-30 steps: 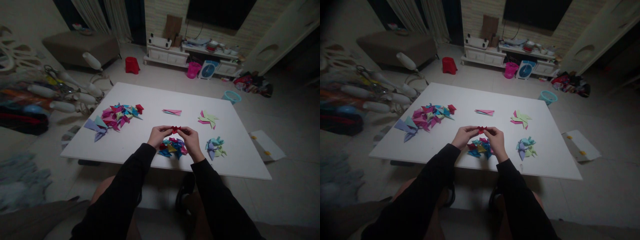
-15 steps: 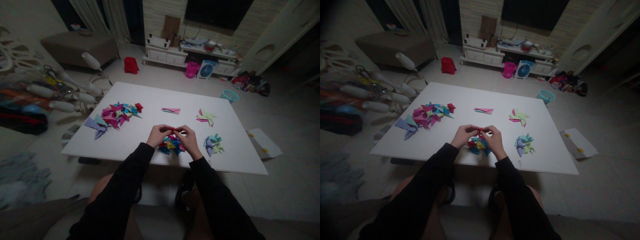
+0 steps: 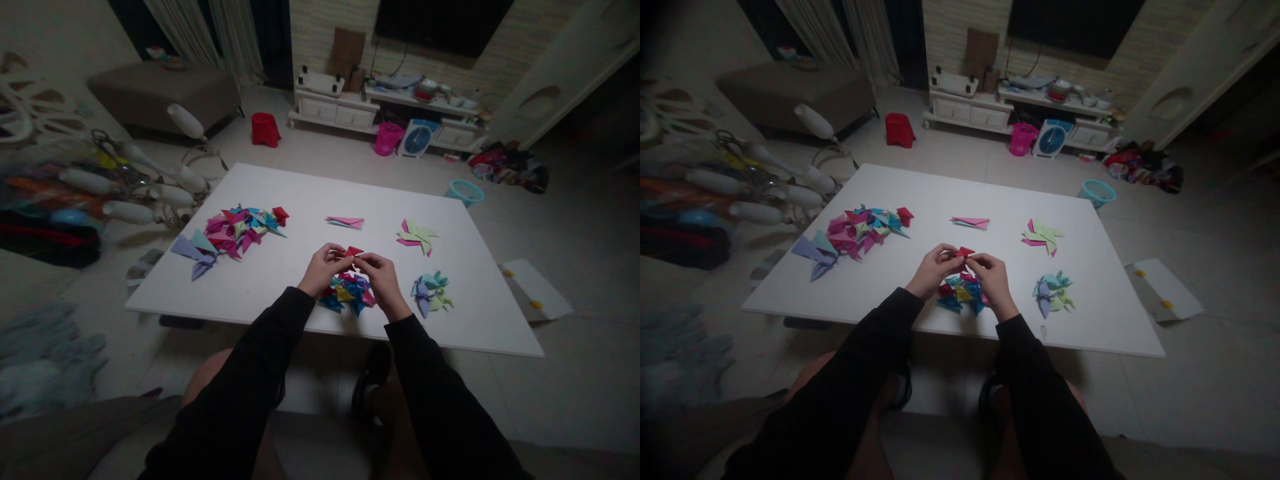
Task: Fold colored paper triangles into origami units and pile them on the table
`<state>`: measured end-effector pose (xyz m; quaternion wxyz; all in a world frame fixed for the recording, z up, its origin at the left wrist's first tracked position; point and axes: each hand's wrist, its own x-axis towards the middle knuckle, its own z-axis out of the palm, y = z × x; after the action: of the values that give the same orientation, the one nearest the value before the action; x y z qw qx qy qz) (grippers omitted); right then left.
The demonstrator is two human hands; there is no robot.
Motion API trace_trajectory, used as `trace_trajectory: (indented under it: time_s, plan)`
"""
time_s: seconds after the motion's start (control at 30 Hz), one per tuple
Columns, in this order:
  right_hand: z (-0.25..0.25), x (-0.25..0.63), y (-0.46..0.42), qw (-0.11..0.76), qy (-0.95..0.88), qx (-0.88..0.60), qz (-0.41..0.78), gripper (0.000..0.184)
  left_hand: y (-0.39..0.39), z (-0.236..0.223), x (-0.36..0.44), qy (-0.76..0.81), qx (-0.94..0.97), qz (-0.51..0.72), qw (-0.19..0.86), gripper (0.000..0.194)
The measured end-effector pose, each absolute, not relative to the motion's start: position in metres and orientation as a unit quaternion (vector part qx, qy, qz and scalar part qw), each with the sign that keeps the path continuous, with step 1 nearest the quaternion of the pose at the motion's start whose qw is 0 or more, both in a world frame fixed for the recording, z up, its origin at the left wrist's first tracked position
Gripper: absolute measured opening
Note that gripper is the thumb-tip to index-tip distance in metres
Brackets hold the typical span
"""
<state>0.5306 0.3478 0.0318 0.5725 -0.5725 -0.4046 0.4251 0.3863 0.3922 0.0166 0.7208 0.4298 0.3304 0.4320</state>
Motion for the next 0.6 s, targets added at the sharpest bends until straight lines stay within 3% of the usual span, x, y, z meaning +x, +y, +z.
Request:
trace_trajectory:
  time_s: [0.6]
  plan:
    - [0.0336, 0.5321, 0.3447, 0.562, -0.407, -0.589, 0.414, 0.021, 0.3917, 0.0197, 0.3815, 0.323, 0.415, 0.418, 0.741, 0.043]
